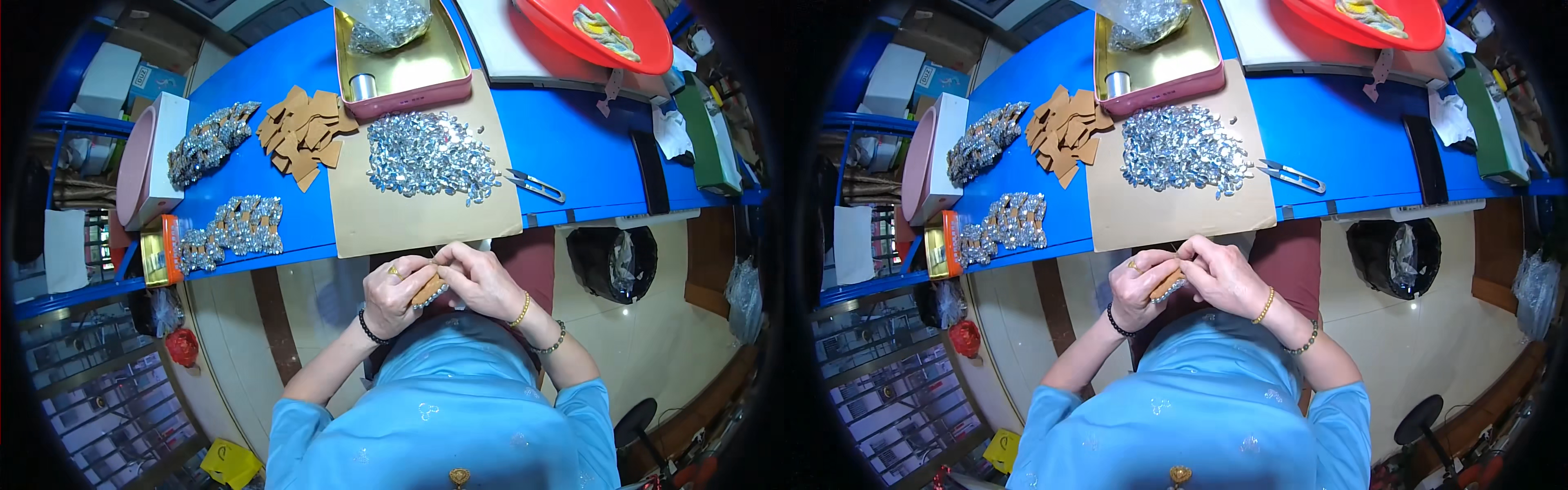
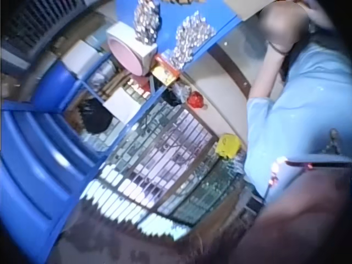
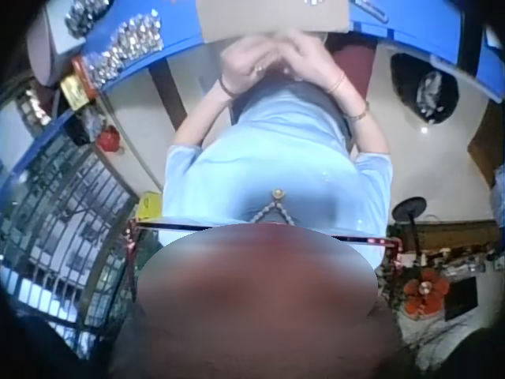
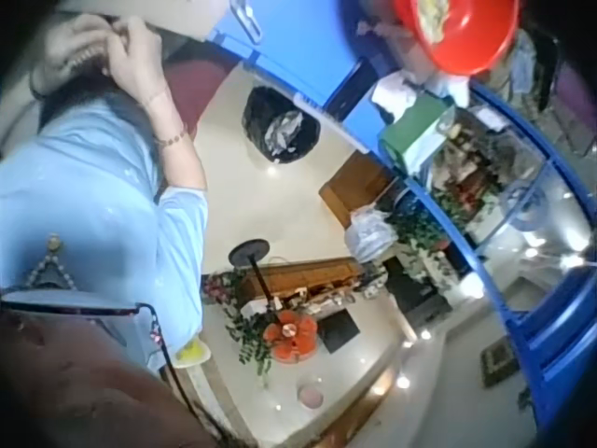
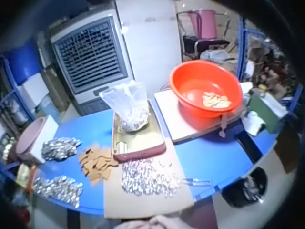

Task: Attaching small metal decorative hardware pieces to leather cutouts by hand.

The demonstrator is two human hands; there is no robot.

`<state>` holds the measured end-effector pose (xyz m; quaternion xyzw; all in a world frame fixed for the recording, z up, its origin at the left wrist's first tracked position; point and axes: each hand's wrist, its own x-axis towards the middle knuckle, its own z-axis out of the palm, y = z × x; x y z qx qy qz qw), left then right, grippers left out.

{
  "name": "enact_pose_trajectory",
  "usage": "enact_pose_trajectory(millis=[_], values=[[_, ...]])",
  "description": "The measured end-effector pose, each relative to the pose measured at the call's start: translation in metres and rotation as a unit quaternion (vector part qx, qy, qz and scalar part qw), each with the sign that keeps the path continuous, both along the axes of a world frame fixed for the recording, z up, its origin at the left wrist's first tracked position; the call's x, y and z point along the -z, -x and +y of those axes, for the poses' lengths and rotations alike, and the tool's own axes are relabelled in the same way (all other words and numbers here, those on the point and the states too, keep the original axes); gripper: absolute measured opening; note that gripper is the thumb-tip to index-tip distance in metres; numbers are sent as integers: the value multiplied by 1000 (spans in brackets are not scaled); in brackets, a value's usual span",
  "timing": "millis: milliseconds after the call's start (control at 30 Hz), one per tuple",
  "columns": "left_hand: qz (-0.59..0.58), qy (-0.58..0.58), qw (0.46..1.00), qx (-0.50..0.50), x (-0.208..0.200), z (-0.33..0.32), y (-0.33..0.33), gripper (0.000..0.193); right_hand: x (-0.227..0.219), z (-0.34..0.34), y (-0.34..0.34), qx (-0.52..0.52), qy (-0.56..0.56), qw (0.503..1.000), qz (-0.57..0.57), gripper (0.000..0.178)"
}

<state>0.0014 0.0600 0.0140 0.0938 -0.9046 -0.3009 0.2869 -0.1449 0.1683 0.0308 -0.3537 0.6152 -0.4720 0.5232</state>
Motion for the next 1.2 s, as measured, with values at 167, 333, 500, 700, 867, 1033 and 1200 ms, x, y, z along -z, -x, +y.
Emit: enact_pose_trajectory(millis=[167,333,500,700,867,1033,1200], values=[[-9,15,1000,6,2,-1,-5,29,0,-1,-1,-17,-19,1000,-14,13],[-15,13,1000,-2,8,-1,-8,30,6,-1,-3,-3,-25,997,-72,12],[-26,13,999,14,7,1,-7,34,14,-2,-1,43,211,903,373,8],[-32,-13,999,21,2,0,-3,29,-29,7,4,137,187,973,3,7],[-56,-90,994,1,14,-3,-11,25,-60,28,30,208,157,962,-85,7],[-95,-359,929,-7,23,-13,-22,14,-55,62,88,405,245,881,-21,12],[-249,-565,786,18,10,-22,-21,14,-26,92,101,439,203,875,-33,13]])
